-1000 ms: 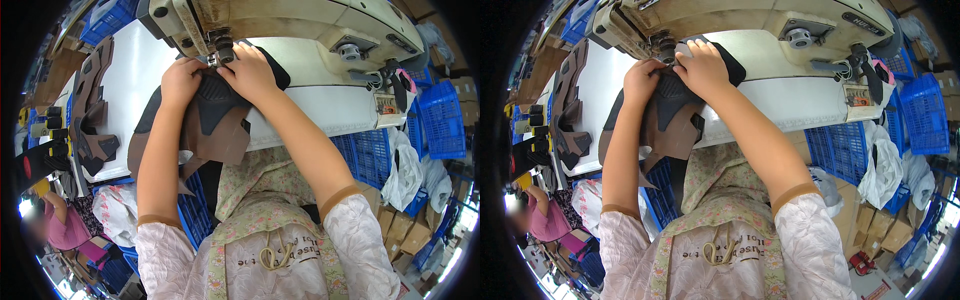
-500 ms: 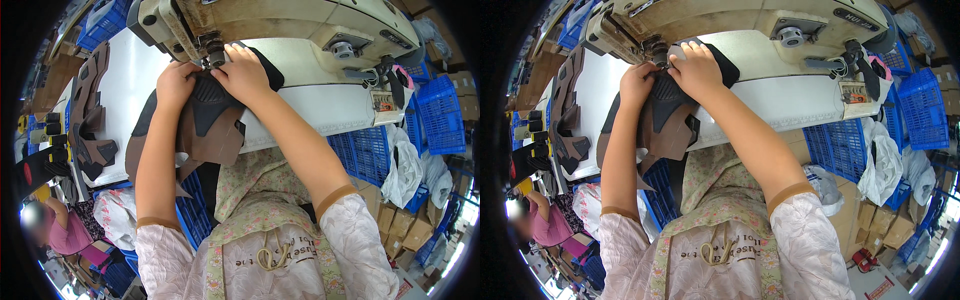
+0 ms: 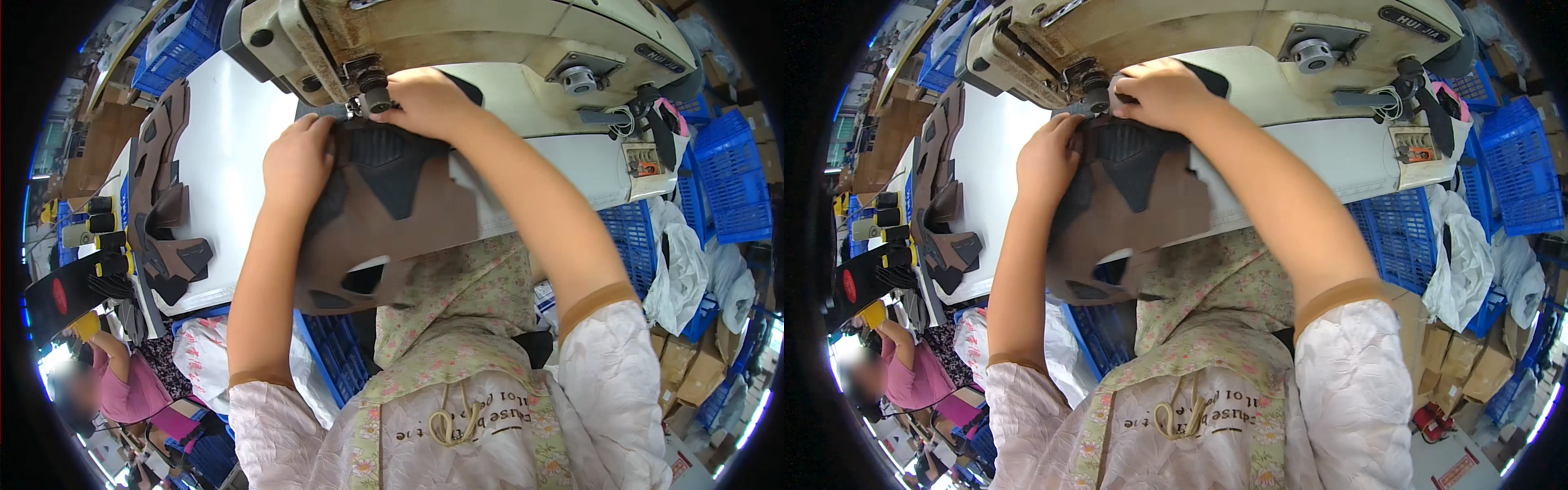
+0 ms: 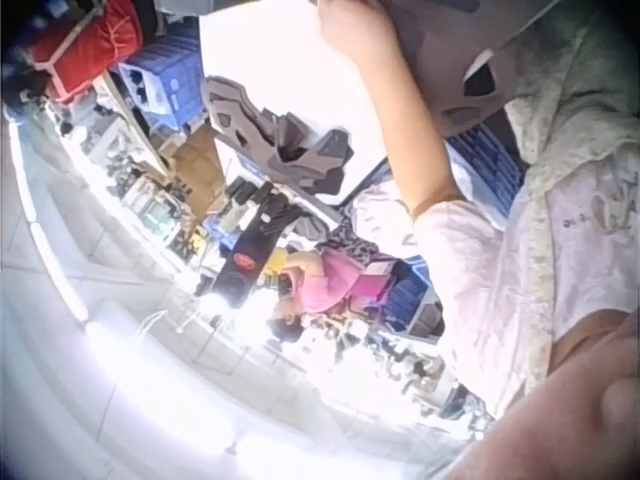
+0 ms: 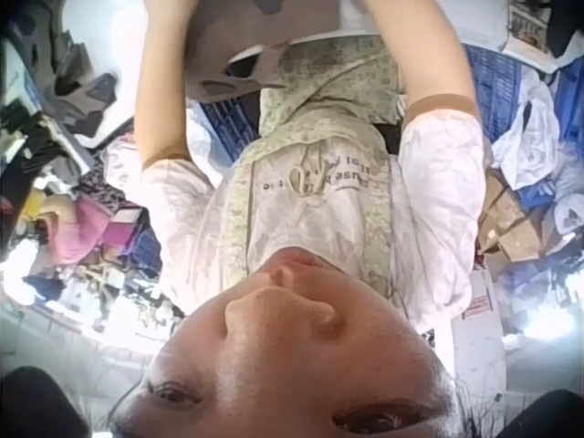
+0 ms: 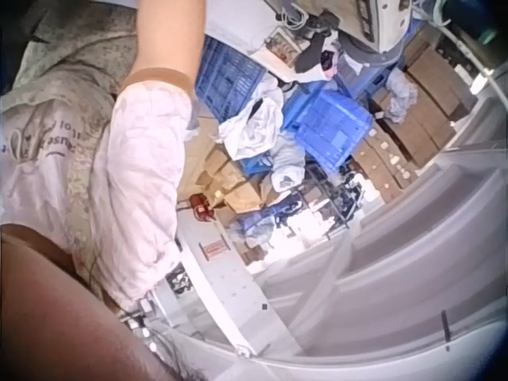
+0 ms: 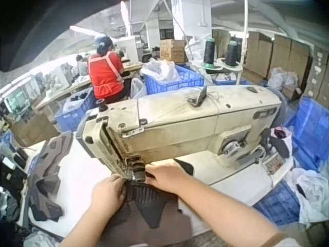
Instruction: The recorder is using an industrial sewing machine to stitch together components of a brown and black shoe upper.
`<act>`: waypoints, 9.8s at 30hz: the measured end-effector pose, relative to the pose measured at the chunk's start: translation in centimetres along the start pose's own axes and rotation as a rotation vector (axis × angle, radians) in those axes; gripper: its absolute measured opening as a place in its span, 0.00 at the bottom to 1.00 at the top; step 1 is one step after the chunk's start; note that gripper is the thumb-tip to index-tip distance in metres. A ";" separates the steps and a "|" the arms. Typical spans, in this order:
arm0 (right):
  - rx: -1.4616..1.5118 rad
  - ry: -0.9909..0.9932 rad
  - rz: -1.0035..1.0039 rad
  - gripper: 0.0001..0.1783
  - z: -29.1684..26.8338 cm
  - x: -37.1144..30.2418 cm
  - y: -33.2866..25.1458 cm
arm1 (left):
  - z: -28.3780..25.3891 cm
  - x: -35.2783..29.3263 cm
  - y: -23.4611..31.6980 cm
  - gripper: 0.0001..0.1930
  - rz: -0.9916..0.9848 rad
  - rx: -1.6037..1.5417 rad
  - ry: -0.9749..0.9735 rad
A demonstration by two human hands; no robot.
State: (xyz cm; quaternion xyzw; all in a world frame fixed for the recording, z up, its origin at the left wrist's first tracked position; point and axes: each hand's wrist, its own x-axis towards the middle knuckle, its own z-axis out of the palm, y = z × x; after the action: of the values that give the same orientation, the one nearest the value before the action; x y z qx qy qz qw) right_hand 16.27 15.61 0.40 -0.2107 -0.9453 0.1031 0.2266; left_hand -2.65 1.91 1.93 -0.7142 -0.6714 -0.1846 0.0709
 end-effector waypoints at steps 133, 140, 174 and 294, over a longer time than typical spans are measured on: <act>0.370 0.078 0.402 0.12 3.6 -0.6 -12.8 | 3.3 3.2 -8.3 0.18 0.396 -0.537 -0.063; 0.367 0.108 0.407 0.11 3.9 -0.4 -12.9 | 2.8 3.3 -8.3 0.19 0.417 -0.469 -0.072; 0.318 0.094 0.227 0.18 4.0 -3.0 -13.3 | 3.2 3.7 -8.1 0.18 0.417 -0.389 0.014; 0.004 0.282 0.081 0.20 -4.5 -8.6 -8.0 | 0.9 -0.8 -0.3 0.27 0.240 0.263 -0.222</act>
State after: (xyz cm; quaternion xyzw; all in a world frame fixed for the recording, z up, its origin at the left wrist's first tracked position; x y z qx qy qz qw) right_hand 22.54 5.12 3.36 -0.2608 -0.8946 0.0834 0.3531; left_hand -2.82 1.49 0.74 -0.7896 -0.6036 -0.0060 0.1106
